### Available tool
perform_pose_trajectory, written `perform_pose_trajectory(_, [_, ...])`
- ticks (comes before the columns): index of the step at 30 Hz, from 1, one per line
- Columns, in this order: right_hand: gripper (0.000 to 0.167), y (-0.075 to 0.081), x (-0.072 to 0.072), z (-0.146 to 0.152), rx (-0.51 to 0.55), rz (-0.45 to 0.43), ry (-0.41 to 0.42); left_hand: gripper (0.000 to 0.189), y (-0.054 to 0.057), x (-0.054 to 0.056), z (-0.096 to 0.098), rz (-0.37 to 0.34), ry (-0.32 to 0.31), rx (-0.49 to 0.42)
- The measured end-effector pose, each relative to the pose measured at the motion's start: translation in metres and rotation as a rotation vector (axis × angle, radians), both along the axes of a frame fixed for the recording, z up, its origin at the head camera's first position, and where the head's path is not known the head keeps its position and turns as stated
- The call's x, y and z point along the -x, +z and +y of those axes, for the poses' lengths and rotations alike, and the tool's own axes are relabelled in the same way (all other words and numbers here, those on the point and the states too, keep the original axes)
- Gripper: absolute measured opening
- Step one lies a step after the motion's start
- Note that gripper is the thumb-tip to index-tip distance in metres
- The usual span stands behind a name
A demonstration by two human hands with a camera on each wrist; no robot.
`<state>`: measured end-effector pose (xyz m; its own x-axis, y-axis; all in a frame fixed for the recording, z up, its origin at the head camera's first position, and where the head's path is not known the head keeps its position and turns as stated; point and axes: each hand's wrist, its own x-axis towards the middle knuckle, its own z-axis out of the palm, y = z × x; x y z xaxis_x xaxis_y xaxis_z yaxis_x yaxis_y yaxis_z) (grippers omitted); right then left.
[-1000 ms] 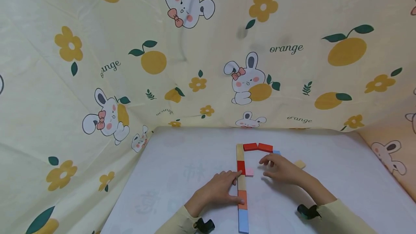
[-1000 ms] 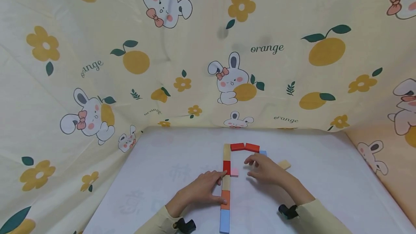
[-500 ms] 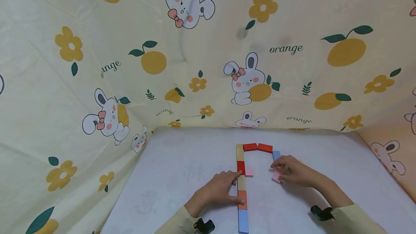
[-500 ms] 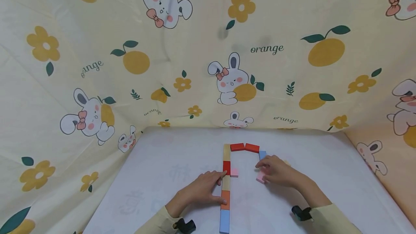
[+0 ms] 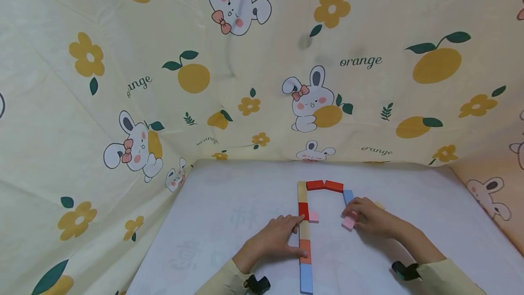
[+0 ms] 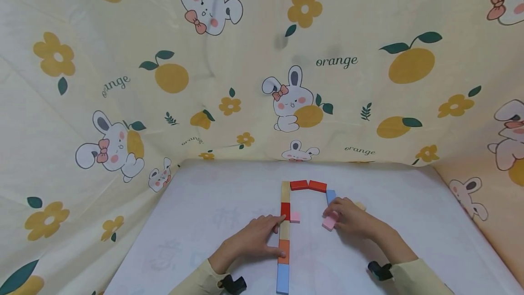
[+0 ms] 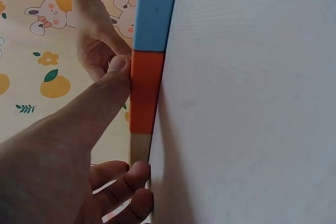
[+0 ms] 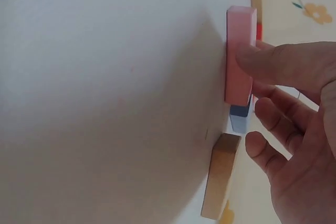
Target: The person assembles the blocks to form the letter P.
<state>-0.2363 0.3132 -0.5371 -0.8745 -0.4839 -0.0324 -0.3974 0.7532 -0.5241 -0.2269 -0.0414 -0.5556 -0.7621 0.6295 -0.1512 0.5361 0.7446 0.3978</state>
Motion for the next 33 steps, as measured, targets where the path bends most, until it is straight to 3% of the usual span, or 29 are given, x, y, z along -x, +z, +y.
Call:
perform_pose_trajectory(13, [0.03,-0.001,-0.005,-0.004,-0.015,0.037,-0.027,0.102,0.0,0.0,0.001,0.005,0.004,0.005])
perform_pose_trajectory(33, [0.038,-0.004,0.003,-0.034,0.014,0.054,-0.075,0.101,0.001,-0.001,0.002,-0.005,0.027,0.025])
